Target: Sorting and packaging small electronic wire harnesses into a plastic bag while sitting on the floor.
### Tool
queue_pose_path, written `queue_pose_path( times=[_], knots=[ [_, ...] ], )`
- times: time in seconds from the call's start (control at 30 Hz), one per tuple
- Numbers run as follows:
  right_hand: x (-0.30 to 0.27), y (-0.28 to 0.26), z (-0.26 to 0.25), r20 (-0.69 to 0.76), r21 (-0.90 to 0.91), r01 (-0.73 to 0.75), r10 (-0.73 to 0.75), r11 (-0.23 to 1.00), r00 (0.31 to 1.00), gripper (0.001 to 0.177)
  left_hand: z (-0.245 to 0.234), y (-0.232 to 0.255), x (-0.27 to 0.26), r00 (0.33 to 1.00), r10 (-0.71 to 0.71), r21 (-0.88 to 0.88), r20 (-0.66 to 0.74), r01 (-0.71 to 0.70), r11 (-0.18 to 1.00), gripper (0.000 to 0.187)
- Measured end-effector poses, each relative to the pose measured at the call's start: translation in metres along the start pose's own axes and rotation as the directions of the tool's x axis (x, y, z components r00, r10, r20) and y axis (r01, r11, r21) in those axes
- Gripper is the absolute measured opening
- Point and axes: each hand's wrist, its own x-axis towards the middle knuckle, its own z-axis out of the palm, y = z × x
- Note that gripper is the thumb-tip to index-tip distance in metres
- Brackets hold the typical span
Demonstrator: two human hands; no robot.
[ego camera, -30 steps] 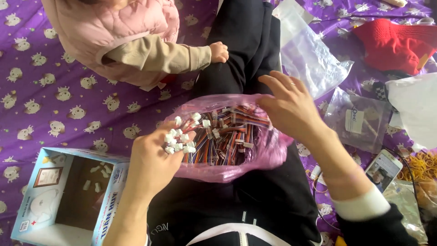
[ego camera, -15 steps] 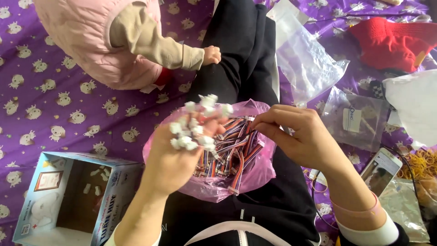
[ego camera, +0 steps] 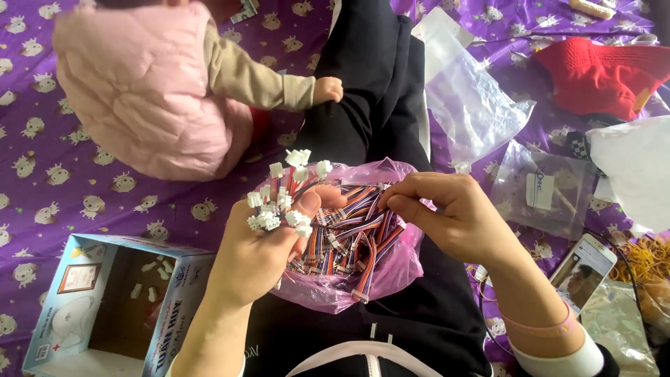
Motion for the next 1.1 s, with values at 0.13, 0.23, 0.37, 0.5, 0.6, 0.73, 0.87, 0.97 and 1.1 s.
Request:
queue_pose_path(
  times=[0.13,0.23,0.37,0.5,0.6,0.73,0.87,0.97,1.1],
  knots=[
    [-0.002,0.012,0.003,0.084,0.405,-0.201,0.183,0.892,0.98,0.019,-0.002,-0.006,-0.003,0.998,0.052,-0.014,0.029,-0.052,0.999,0.024],
    [-0.001,0.015,0.001,0.141,0.469,-0.233,0.189,0.852,0.972,0.023,0.0,-0.003,-0.004,0.997,-0.065,0.124,0.032,0.061,0.99,0.034],
    [-0.003,0.012,0.0,0.199,0.579,-0.183,0.079,0.794,0.977,0.026,0.007,0.003,-0.005,0.997,-0.064,0.185,0.053,0.054,0.981,0.02],
    [-0.004,0.019,0.003,0.221,0.686,-0.19,0.047,0.703,0.974,0.026,0.009,0.001,-0.007,0.994,-0.006,0.262,0.107,-0.023,0.965,0.017],
    [-0.003,0.022,0.007,0.22,0.729,-0.187,0.034,0.658,0.975,0.023,0.011,0.004,-0.006,0.988,-0.021,0.213,0.156,-0.013,0.977,0.014],
    [-0.002,0.021,0.009,0.238,0.783,-0.203,0.018,0.588,0.971,0.014,0.009,0.0,-0.007,0.977,-0.007,0.139,0.213,-0.023,0.99,0.02],
    [0.0,0.02,0.012,0.216,0.814,-0.146,-0.061,0.562,0.974,0.01,0.007,-0.013,-0.01,0.982,-0.055,0.115,0.183,0.034,0.993,0.017],
    [0.0,0.019,0.013,0.215,0.82,-0.166,-0.026,0.547,0.976,0.008,0.007,-0.019,-0.008,0.974,0.051,0.157,0.223,-0.087,0.984,0.02],
    [0.002,0.012,0.011,0.065,0.645,-0.089,0.061,0.759,0.996,0.017,0.004,-0.018,-0.003,0.973,-0.136,-0.108,0.188,0.158,0.982,0.015]
  ],
)
